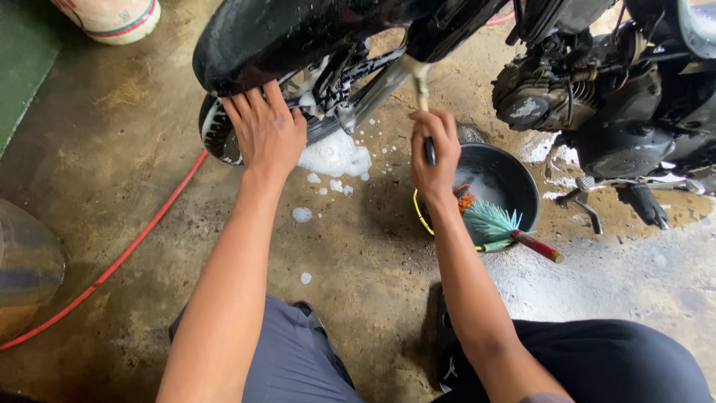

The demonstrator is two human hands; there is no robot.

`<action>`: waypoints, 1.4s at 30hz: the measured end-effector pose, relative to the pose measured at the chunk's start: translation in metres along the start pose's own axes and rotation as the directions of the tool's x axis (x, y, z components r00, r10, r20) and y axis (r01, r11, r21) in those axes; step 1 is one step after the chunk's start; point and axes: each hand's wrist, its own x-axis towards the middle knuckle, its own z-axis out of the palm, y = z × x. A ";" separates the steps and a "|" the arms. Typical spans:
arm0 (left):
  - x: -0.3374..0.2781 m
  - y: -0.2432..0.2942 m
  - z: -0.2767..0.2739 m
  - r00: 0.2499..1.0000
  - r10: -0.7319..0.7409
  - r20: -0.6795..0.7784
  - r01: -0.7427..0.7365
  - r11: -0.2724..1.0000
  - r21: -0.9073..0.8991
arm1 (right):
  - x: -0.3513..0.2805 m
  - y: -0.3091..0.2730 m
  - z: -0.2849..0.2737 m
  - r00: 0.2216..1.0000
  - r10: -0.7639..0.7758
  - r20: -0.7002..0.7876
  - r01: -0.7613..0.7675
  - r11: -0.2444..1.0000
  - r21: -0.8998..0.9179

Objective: Washing the front wheel and fork of a motorcycle with a brush and soapy water.

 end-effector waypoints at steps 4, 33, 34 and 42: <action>-0.001 0.009 -0.016 0.999 0.045 -0.021 -0.043 0.995 0.092 | 0.004 -0.014 -0.002 0.997 0.028 0.078 -0.028 1.000 -0.008; -0.003 0.007 -0.016 0.999 0.046 -0.001 -0.046 0.996 0.082 | 0.004 -0.013 0.004 0.971 0.132 0.197 -0.124 0.991 -0.054; -0.003 0.007 -0.016 0.999 0.050 -0.014 -0.049 0.994 0.097 | 0.006 -0.021 0.003 0.994 0.077 0.083 -0.075 0.997 -0.024; 0.000 0.008 -0.016 0.999 0.026 0.037 -0.029 0.995 0.091 | 0.004 -0.010 0.009 1.000 0.026 0.009 -0.026 0.999 0.020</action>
